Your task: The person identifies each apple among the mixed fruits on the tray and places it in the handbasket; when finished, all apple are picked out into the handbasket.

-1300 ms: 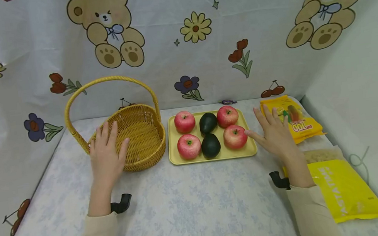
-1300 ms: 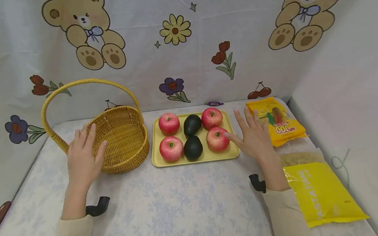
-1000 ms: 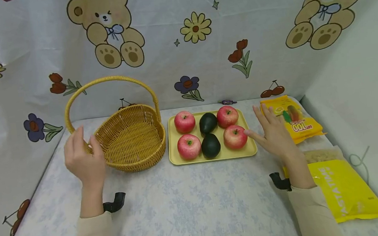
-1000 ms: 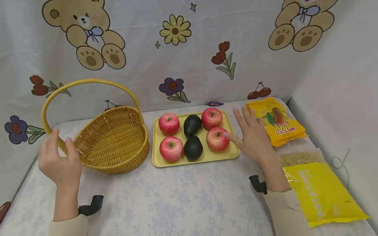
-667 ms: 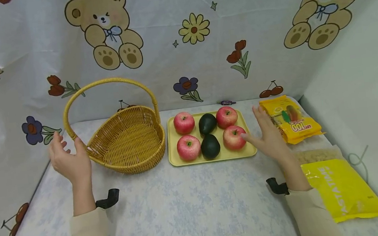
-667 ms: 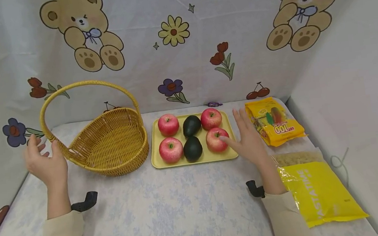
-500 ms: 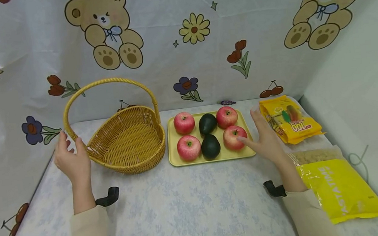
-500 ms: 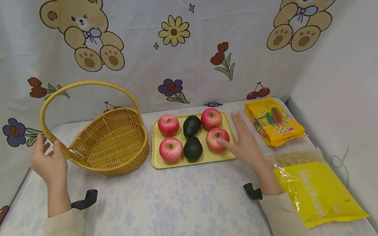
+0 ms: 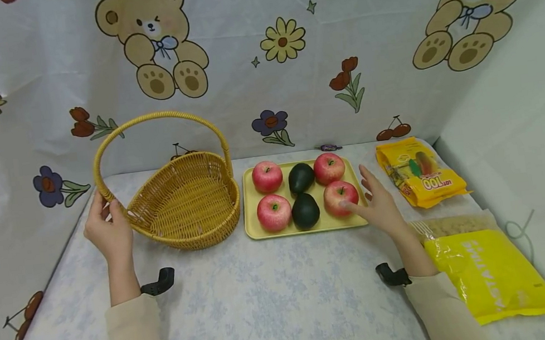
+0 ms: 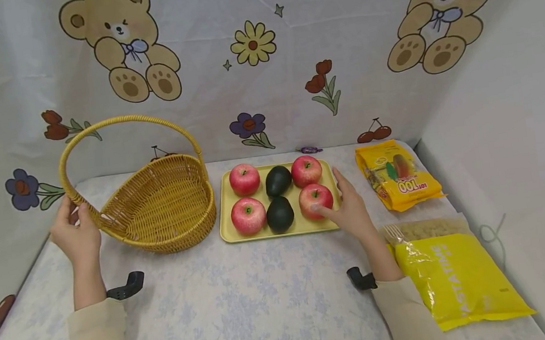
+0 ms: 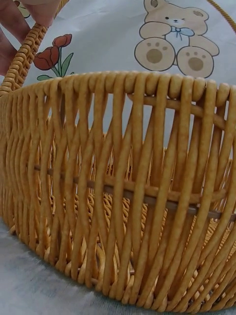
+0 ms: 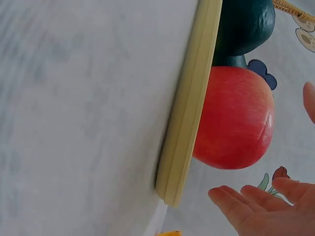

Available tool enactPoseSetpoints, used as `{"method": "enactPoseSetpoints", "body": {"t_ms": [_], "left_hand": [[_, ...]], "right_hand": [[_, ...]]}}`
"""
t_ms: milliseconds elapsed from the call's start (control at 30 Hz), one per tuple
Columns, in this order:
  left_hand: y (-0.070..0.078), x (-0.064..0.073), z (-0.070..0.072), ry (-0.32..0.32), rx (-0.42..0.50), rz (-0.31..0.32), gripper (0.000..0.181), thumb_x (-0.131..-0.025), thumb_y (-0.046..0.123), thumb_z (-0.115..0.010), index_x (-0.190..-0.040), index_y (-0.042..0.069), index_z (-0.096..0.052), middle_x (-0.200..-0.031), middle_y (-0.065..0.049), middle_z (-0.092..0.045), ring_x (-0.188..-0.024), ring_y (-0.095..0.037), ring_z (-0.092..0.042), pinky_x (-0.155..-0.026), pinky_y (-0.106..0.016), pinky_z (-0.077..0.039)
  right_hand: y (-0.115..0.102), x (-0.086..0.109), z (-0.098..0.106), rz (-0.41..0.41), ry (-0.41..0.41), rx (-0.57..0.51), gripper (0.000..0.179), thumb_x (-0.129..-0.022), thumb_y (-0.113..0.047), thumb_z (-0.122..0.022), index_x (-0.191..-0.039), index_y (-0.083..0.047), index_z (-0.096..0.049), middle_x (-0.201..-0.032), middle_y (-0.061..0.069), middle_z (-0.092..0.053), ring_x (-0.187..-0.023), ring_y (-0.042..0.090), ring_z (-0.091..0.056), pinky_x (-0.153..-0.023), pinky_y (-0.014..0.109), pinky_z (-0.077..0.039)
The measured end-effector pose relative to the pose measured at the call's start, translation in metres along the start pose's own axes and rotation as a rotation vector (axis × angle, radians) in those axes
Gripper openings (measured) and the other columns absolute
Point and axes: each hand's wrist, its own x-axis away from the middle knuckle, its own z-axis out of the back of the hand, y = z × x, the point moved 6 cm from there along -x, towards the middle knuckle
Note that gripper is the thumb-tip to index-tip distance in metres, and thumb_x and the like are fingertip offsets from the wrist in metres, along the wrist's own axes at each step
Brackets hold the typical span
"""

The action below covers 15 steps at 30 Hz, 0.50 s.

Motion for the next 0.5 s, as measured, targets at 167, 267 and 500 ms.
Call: {"method": "enactPoseSetpoints", "body": {"t_ms": [167,267,500], "left_hand": [[-0.001,0.001,0.000,0.003,-0.003,-0.002,0.039,-0.101,0.015,-0.051,-0.139,0.018,-0.056,-0.127,-0.007,-0.067,-0.106,-0.017,-0.065,-0.080,-0.013,-0.049],[0.000,0.000,0.000,0.004,0.001,0.001,0.039,-0.101,0.015,-0.051,-0.139,0.019,-0.057,-0.127,-0.007,-0.067,-0.106,-0.018,-0.064,-0.080,-0.014,-0.050],[-0.003,-0.001,-0.001,-0.003,0.016,0.022,0.039,-0.101,0.016,-0.050,-0.140,0.021,-0.055,-0.128,-0.005,-0.066,-0.107,-0.015,-0.064,-0.084,-0.017,-0.052]], "right_hand": [[0.003,-0.001,-0.004,-0.030,-0.023,-0.025,0.095,-0.088,-0.022,-0.074,-0.158,-0.007,-0.012,-0.162,0.019,-0.017,-0.140,0.048,-0.031,-0.111,0.058,-0.032],[0.003,-0.003,-0.006,-0.066,-0.041,-0.028,0.096,-0.087,-0.026,-0.075,-0.158,-0.009,-0.013,-0.162,0.018,-0.018,-0.140,0.047,-0.031,-0.111,0.058,-0.033],[0.006,-0.006,-0.013,-0.129,-0.082,-0.072,0.096,-0.085,-0.025,-0.077,-0.158,-0.011,-0.016,-0.159,0.022,-0.023,-0.136,0.045,-0.037,-0.110,0.056,-0.036]]}}
